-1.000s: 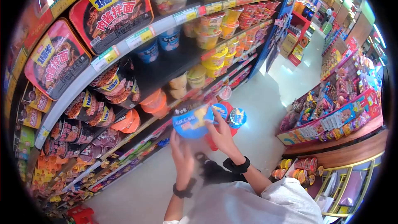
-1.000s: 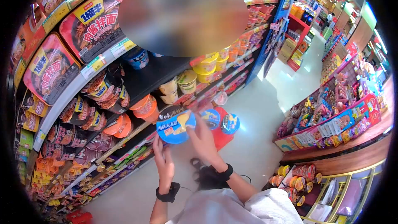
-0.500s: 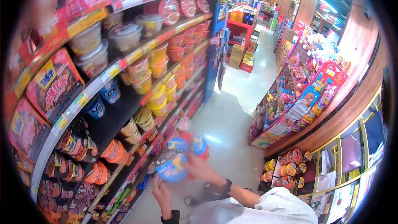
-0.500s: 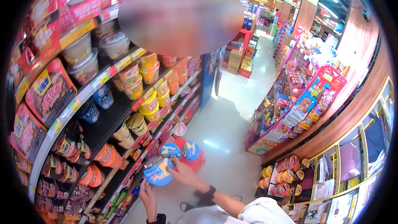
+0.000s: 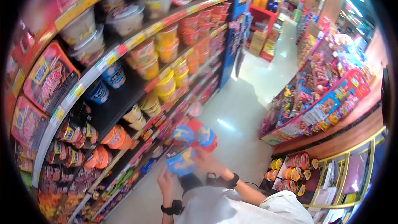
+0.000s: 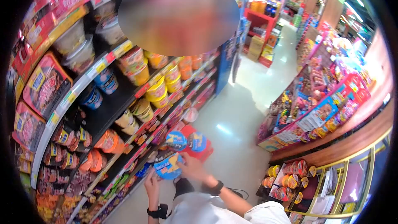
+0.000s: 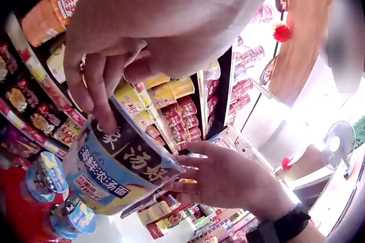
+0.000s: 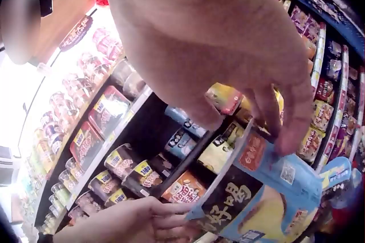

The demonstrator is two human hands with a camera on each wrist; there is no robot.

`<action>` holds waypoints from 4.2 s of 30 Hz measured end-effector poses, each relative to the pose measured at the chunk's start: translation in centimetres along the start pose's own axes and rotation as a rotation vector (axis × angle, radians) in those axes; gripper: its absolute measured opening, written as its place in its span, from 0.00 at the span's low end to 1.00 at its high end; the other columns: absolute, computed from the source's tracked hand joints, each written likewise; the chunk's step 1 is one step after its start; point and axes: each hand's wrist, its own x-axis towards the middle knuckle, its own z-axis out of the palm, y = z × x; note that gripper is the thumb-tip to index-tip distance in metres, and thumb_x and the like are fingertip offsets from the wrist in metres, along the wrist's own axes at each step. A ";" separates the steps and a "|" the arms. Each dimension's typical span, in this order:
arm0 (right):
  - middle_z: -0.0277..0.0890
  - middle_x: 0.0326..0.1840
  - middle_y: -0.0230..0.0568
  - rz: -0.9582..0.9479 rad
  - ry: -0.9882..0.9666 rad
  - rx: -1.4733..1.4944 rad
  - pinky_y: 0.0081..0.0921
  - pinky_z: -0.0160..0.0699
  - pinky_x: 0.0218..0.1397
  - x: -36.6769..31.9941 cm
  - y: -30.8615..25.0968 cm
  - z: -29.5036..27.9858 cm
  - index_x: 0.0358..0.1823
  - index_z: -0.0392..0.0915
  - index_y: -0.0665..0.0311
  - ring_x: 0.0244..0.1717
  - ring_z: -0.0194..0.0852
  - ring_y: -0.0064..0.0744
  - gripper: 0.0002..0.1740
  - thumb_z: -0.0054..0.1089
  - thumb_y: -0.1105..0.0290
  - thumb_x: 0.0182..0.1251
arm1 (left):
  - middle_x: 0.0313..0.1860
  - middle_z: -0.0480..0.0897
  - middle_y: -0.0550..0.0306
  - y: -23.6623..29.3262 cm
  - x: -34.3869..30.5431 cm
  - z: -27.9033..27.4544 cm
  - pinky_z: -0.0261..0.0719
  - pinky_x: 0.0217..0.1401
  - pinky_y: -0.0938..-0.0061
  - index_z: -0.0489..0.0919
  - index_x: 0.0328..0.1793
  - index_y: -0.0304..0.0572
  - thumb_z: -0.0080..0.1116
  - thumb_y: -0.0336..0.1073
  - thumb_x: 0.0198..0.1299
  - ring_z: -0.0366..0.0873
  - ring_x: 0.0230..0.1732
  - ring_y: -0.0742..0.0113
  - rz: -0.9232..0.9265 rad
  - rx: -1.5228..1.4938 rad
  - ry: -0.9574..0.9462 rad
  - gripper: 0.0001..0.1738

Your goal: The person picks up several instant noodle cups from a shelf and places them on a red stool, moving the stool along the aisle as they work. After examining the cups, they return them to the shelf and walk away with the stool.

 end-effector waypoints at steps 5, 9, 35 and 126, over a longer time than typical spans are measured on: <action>0.80 0.49 0.51 -0.014 0.101 -0.034 0.36 0.80 0.48 4.7 3.9 1.5 0.65 0.66 0.64 0.42 0.83 0.41 0.29 0.57 0.56 0.69 | 0.51 0.83 0.45 -0.2 5.6 0.1 0.84 0.43 0.72 0.75 0.62 0.27 0.42 0.25 0.68 0.84 0.47 0.61 -0.138 0.054 -0.111 0.19; 0.78 0.55 0.46 0.250 0.048 0.174 0.30 0.77 0.50 8.2 3.0 2.2 0.70 0.65 0.65 0.46 0.79 0.33 0.32 0.56 0.55 0.70 | 0.45 0.86 0.42 -5.1 11.0 1.1 0.79 0.50 0.67 0.79 0.58 0.33 0.46 0.29 0.65 0.85 0.46 0.55 -0.005 0.127 -0.116 0.18; 0.74 0.60 0.63 0.503 0.310 -0.110 0.39 0.71 0.64 24.5 14.2 5.6 0.68 0.64 0.74 0.62 0.74 0.54 0.36 0.55 0.54 0.67 | 0.50 0.82 0.35 -14.2 29.3 7.3 0.74 0.58 0.53 0.72 0.60 0.36 0.46 0.33 0.65 0.78 0.55 0.38 -0.071 0.324 -0.446 0.18; 0.57 0.68 0.43 -0.591 0.360 0.407 0.33 0.67 0.68 4.1 -14.3 7.8 0.74 0.58 0.62 0.67 0.61 0.36 0.36 0.52 0.78 0.62 | 0.71 0.65 0.37 13.8 7.5 -7.5 0.66 0.69 0.62 0.55 0.76 0.30 0.48 0.21 0.61 0.67 0.69 0.48 0.636 0.134 0.112 0.35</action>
